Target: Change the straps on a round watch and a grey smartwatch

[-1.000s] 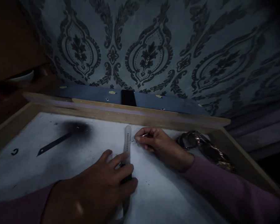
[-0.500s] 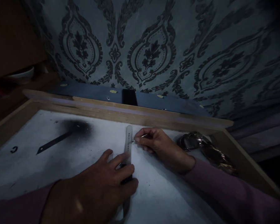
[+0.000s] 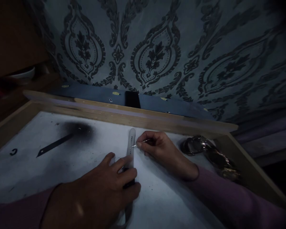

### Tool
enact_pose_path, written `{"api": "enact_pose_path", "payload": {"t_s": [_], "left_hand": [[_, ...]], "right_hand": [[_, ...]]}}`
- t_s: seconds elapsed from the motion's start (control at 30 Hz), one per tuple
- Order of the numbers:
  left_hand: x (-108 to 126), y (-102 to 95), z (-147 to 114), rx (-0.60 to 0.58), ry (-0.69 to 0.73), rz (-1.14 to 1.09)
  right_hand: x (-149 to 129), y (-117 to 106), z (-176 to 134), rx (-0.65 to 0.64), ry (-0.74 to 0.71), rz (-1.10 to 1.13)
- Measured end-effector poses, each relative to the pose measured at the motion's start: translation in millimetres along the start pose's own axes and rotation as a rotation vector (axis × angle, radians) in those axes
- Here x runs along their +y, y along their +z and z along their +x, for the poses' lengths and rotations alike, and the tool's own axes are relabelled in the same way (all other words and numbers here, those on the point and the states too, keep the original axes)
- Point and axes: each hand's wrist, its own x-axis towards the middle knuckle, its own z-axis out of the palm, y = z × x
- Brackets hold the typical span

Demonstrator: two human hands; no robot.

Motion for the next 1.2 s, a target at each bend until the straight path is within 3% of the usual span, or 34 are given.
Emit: {"api": "enact_pose_path", "payload": {"t_s": [0.2, 0.33, 0.57, 0.73, 1.0, 1.2], "left_hand": [[-1, 0.8, 0, 0.018, -0.001, -0.014], [2, -2.2, -1, 0.036, -0.008, -0.027], [5, -7.6, -3, -0.001, -0.043, -0.057], [5, -6.6, -4, 0.002, -0.039, -0.062], [3, -0.8, -3, 0.054, -0.021, -0.008], [-1, 7.6, 0, 0.073, 0.002, 0.008]], "right_hand": [[-10, 4, -7, -0.030, -0.299, -0.409], [-17, 7, -9, -0.039, -0.398, -0.562], [-17, 5, 0, -0.059, -0.388, -0.491], [-13, 7, 2, -0.094, -0.303, -0.284], [12, 14, 5, -0.003, -0.447, -0.282], [9, 17, 4, -0.007, -0.507, -0.337]]}}
